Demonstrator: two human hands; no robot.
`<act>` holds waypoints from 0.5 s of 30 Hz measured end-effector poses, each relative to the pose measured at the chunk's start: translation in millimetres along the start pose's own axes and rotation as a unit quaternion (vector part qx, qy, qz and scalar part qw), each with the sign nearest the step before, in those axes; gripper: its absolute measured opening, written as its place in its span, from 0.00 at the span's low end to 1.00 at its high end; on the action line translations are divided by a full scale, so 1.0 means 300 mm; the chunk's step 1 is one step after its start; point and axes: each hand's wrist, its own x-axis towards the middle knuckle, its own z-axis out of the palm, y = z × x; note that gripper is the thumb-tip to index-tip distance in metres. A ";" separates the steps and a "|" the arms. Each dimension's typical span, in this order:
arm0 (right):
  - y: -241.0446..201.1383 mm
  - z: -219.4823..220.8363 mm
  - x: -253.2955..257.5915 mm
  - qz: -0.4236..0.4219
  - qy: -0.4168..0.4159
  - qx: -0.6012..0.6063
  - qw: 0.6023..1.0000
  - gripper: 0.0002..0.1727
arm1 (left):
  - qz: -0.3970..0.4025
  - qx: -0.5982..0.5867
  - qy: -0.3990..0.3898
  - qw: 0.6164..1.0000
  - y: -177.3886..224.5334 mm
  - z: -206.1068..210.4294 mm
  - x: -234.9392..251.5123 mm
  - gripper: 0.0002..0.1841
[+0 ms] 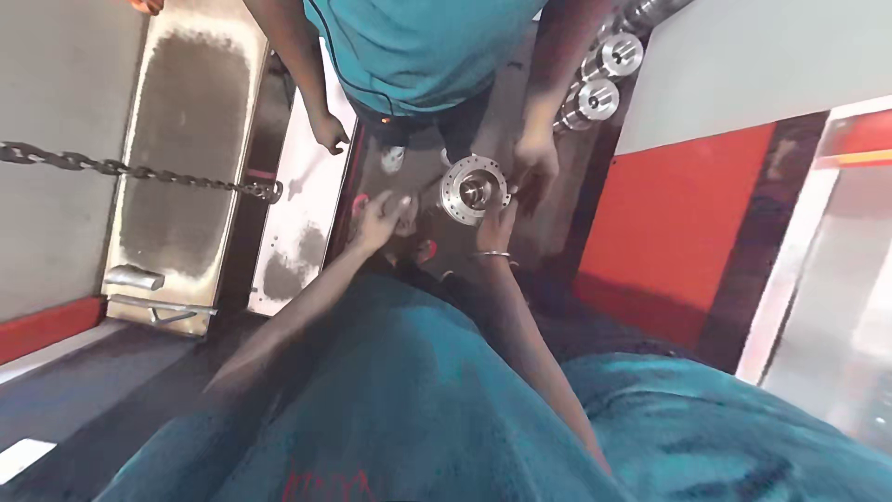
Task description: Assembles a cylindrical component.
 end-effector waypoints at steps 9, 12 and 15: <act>-0.021 0.036 0.025 -0.031 -0.011 0.009 0.999 0.35 | 0.138 0.135 -0.208 0.959 0.287 0.198 0.425 0.23; -0.036 0.048 0.033 -0.015 -0.005 -0.017 1.000 0.34 | 0.171 0.159 -0.193 0.953 0.248 0.163 0.391 0.25; -0.039 0.054 0.039 -0.003 -0.003 -0.050 0.999 0.34 | 0.213 0.157 -0.152 0.952 0.199 0.129 0.302 0.27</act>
